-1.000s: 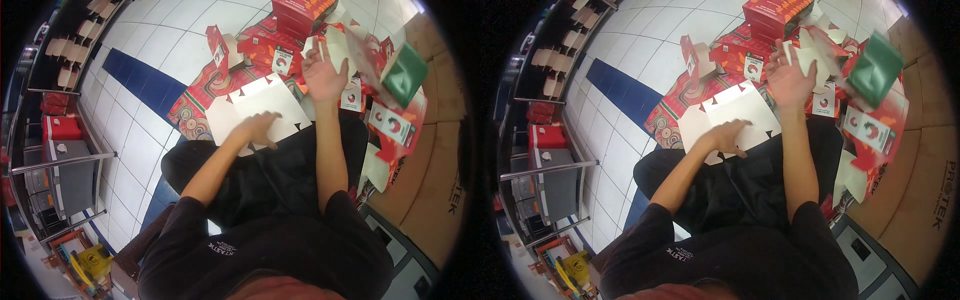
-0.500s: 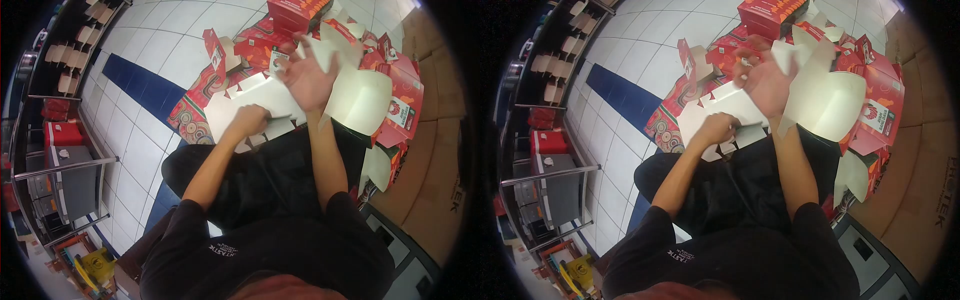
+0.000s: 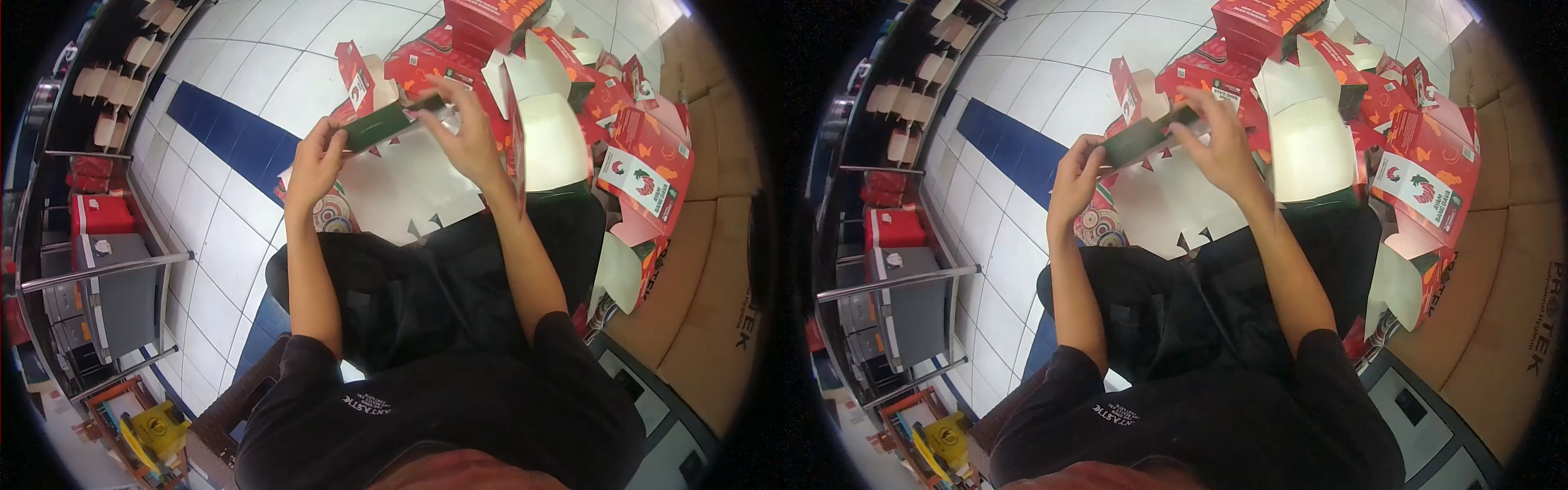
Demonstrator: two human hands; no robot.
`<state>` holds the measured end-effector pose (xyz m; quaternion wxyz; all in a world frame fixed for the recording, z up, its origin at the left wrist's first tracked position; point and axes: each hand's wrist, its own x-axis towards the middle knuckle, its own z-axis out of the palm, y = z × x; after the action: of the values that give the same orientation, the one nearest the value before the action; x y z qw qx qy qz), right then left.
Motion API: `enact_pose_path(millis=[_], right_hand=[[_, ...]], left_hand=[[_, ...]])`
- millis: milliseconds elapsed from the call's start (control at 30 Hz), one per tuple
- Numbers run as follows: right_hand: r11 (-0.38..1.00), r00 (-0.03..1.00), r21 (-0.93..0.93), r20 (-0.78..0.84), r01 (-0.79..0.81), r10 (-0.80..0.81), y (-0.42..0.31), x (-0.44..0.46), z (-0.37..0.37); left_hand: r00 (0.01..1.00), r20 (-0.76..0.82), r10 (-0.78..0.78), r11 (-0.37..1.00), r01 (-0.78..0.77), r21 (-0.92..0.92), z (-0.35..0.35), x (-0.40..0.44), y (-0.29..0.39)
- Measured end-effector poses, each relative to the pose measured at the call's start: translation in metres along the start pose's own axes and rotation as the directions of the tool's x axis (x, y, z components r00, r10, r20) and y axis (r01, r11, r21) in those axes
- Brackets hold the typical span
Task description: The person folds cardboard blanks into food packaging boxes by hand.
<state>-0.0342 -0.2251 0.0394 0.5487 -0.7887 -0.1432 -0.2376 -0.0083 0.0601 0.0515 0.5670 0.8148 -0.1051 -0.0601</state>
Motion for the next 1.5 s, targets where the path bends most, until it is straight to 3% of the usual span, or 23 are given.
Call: enact_pose_path(millis=[33, 67, 133, 167, 233, 333, 400, 433, 467, 533, 567, 733, 867, 933, 1067, 1133, 1200, 1233, 1267, 1333, 1367, 1400, 1500], right_hand=[[0.998, 0.990, -0.065, -0.140, -0.011, 0.002, 0.002, 0.001, 0.004], [0.998, 0.991, -0.063, -0.135, -0.009, 0.000, 0.004, 0.000, 0.001], [0.952, 0.950, 0.009, 0.060, -0.307, 0.306, 0.003, 0.001, -0.010], [0.931, 0.937, 0.107, 0.078, -0.348, 0.341, 0.001, -0.002, -0.010], [0.937, 0.957, 0.214, 0.151, -0.277, 0.248, 0.006, -0.005, -0.004], [0.921, 0.961, 0.347, 0.263, -0.176, 0.084, -0.001, -0.006, 0.000], [0.988, 0.923, 0.153, 0.383, -0.025, -0.035, -0.008, -0.007, 0.001], [0.999, 0.901, 0.033, 0.434, -0.013, -0.002, -0.007, -0.011, 0.002], [0.999, 0.902, 0.034, 0.431, -0.009, -0.006, -0.005, -0.014, 0.004], [0.999, 0.976, -0.023, 0.212, -0.044, 0.048, -0.006, -0.014, 0.008], [0.994, 0.985, -0.036, 0.134, -0.101, 0.105, -0.005, -0.012, 0.009], [1.000, 0.982, -0.011, 0.188, 0.006, -0.004, -0.009, -0.011, 0.013], [0.998, 0.945, 0.055, 0.327, 0.009, -0.027, 0.000, -0.015, 0.011], [0.993, 0.917, 0.087, 0.397, -0.078, 0.038, 0.005, -0.014, 0.009], [0.997, 0.926, 0.075, 0.379, -0.026, -0.005, -0.013, -0.014, 0.011], [0.997, 0.965, 0.073, 0.262, -0.021, 0.002, -0.024, -0.014, 0.021], [0.991, 0.993, 0.073, 0.038, -0.117, 0.114, -0.026, -0.012, 0.026], [0.982, 0.993, 0.147, -0.006, -0.115, 0.117, -0.013, -0.016, 0.030], [0.983, 0.994, 0.147, -0.007, -0.111, 0.113, -0.006, -0.018, 0.033], [0.864, 0.985, 0.482, -0.007, -0.145, 0.170, -0.003, -0.020, 0.036], [0.857, 0.986, 0.487, 0.084, -0.169, 0.146, -0.002, -0.022, 0.031], [0.856, 0.986, 0.488, 0.086, -0.168, 0.145, -0.007, -0.021, 0.029], [0.786, 0.937, 0.565, 0.346, -0.251, 0.051, -0.022, -0.013, 0.020]], left_hand=[[1.000, -0.005, -0.001, 1.000, 0.001, -0.001, 0.000, -0.001, 0.002], [0.999, -0.036, -0.016, 1.000, 0.016, -0.009, 0.001, -0.002, 0.005], [0.997, -0.071, -0.032, 0.999, 0.031, -0.018, -0.001, -0.004, 0.006], [1.000, -0.028, -0.004, 1.000, 0.004, 0.022, -0.002, -0.004, 0.004], [1.000, 0.010, 0.030, 0.998, -0.031, 0.061, -0.004, -0.003, 0.007], [0.990, 0.115, -0.078, 0.975, 0.052, 0.215, -0.005, -0.008, 0.014], [0.972, 0.236, -0.017, 0.968, -0.043, 0.247, 0.002, -0.010, 0.017], [0.957, 0.285, -0.052, 0.955, -0.036, 0.295, 0.005, -0.010, 0.021], [0.958, 0.284, -0.048, 0.954, -0.040, 0.298, 0.006, -0.009, 0.015], [0.947, 0.322, 0.004, 0.971, -0.081, 0.226, 0.009, -0.006, 0.012], [0.946, 0.315, -0.073, 0.961, -0.018, 0.276, 0.006, -0.007, 0.011], [0.957, 0.290, 0.020, 0.970, -0.088, 0.226, 0.006, -0.008, 0.003], [0.933, 0.360, 0.018, 0.984, -0.081, 0.160, 0.006, -0.012, 0.008], [0.926, 0.378, 0.002, 0.991, -0.053, 0.125, 0.005, -0.012, 0.006], [0.909, 0.417, 0.007, 0.977, -0.095, 0.189, 0.010, -0.016, 0.024], [0.909, 0.410, -0.078, 0.977, -0.013, 0.215, 0.010, -0.016, 0.035], [0.967, 0.251, 0.035, 0.993, -0.062, 0.099, 0.010, -0.016, 0.034], [0.973, 0.210, 0.092, 0.996, -0.087, -0.034, 0.007, -0.018, 0.037], [0.973, 0.208, 0.096, 0.995, -0.091, -0.034, 0.003, -0.021, 0.041], [0.960, 0.052, 0.275, 0.875, -0.228, -0.427, -0.009, -0.027, 0.050], [0.948, 0.051, 0.315, 0.787, -0.231, -0.572, -0.020, -0.025, 0.034], [0.948, 0.049, 0.315, 0.788, -0.232, -0.571, -0.019, -0.026, 0.040], [0.934, -0.252, 0.254, 0.689, -0.358, -0.630, -0.005, -0.027, 0.052]])
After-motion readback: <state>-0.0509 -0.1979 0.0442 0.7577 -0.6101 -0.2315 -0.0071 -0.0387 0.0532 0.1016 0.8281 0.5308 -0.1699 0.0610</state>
